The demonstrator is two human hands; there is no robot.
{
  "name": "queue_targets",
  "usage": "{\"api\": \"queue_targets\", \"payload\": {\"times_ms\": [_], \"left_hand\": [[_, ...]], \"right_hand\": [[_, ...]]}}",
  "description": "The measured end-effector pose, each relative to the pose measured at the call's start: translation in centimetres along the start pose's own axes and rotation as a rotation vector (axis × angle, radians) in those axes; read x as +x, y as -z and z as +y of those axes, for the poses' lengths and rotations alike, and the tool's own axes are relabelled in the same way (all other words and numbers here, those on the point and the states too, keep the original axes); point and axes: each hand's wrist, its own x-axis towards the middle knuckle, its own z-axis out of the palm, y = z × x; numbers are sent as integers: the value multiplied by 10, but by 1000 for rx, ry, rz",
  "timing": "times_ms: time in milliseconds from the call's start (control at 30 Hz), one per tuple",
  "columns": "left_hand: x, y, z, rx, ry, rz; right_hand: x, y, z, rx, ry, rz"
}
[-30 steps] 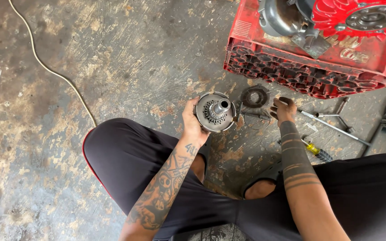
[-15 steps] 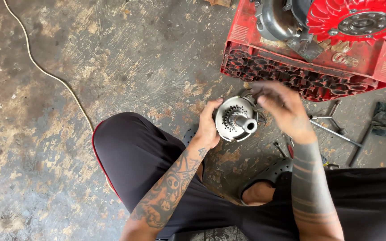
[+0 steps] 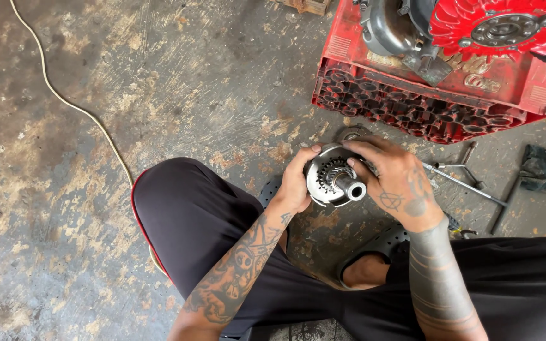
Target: Assembling a motorcycle clutch by inserting plates and a hub into the housing
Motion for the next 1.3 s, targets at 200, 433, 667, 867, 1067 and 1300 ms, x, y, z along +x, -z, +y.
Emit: {"api": "queue_targets", "payload": {"times_ms": [200,433,667,867,1067,1300], "left_hand": [[-1,0,1,-34,12,32],[7,6,-3,-46,28,130],[6,4,-4,-41,68,202],[-3,-10,4,-12,108,231],[5,3,-13,12,195,248],[5,-8,-14,-2,210,256]], "right_hand": [[-2,-1,-14,-217,32,14],[-2,-11,0,-114,25,-23],[1,-18,20,-30,19,-35],[9,-25,34,126,-33,-102],[4,-29,61,501,-226,-250],[0,-27,79,714,-260,-323]]}}
